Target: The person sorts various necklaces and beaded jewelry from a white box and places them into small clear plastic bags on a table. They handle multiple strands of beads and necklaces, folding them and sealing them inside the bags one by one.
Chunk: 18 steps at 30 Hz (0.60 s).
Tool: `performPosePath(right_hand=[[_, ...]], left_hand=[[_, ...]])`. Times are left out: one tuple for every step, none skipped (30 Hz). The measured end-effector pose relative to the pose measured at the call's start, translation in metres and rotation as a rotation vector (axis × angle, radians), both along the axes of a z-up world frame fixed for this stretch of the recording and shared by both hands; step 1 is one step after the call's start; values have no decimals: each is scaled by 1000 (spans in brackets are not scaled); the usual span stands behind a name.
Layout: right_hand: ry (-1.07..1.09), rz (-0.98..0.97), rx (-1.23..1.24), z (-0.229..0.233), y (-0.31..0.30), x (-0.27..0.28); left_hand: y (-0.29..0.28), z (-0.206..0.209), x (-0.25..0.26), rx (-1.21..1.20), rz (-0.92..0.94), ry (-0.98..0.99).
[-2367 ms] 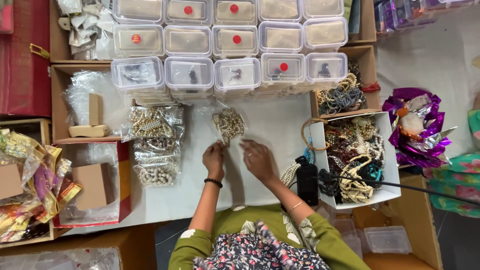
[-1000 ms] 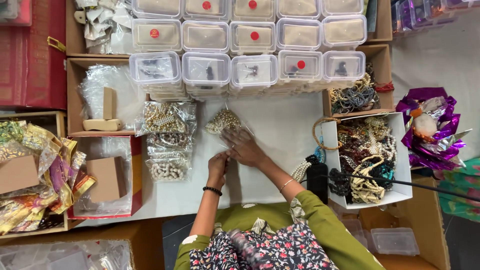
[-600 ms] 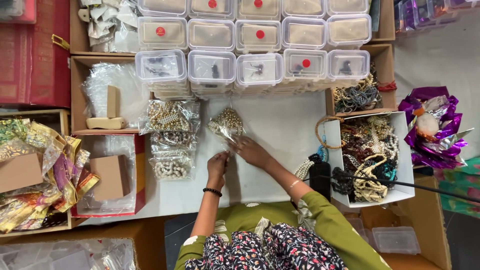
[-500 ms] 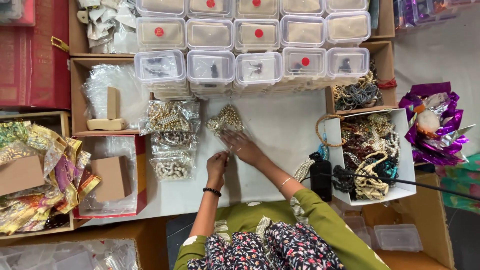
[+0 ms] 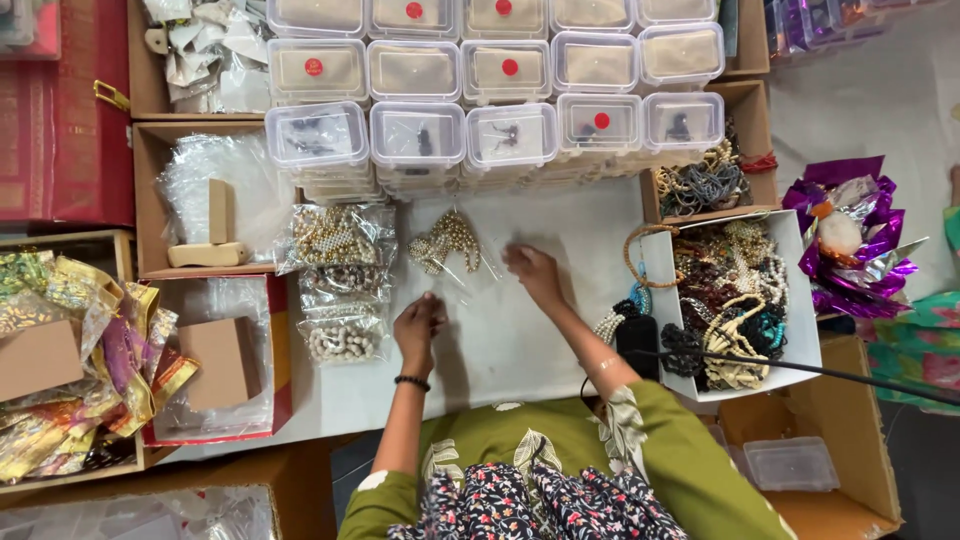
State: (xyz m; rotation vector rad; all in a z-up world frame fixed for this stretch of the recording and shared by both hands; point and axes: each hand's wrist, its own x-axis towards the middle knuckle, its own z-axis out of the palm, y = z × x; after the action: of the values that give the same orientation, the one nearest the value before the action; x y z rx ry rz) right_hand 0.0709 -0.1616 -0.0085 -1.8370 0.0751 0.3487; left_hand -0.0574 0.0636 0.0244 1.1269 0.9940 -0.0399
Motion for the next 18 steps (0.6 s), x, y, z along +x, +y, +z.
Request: performPosePath(right_hand=[[39,34,-43,9,13,13],[79,69,-85,18,26,26],[79,68,-82,17,28,29],[61,118,-168,16,30,32],[40,167,-255,16,33,37],[37,168,-253,14,28,37],[51,174,-255,12,20,37],[66,179,-257,9,12,38],[66,179,-258,10,6,35],[83,186,-221,11,0,32],[102,189,-184,12,-6,28],[103,185,-183,-1,-15,24],[135,203,-56,-13,-22,22],[165,221,72,-25,-29,19],[164,222,73,-9,-26,16],[90,283,76,8,-24,13],[17,343,77,24,-23,9],[17,342,77,34,-21,7]], left_hand=[[-4,-1,7,-5,7,27],[-7,-2,14,-9,13,54],[-8,-5,19,-6,13,55],[-9,-8,24,-30,24,36],[-10,-11,31,-56,36,15],[-4,-15,30,-54,36,13],[-1,-18,29,-46,29,22],[1,-22,28,-38,21,31],[6,-24,23,-39,21,31],[9,-27,19,-28,-62,54],[13,-29,14,-17,-148,77],[12,-28,11,-17,-152,78],[13,-27,10,-10,-159,25],[14,-26,8,-4,-168,-29],[13,-15,7,-2,-167,-30],[13,-5,6,37,-182,-128],[11,4,4,74,-199,-226],[10,7,2,74,-200,-226]])
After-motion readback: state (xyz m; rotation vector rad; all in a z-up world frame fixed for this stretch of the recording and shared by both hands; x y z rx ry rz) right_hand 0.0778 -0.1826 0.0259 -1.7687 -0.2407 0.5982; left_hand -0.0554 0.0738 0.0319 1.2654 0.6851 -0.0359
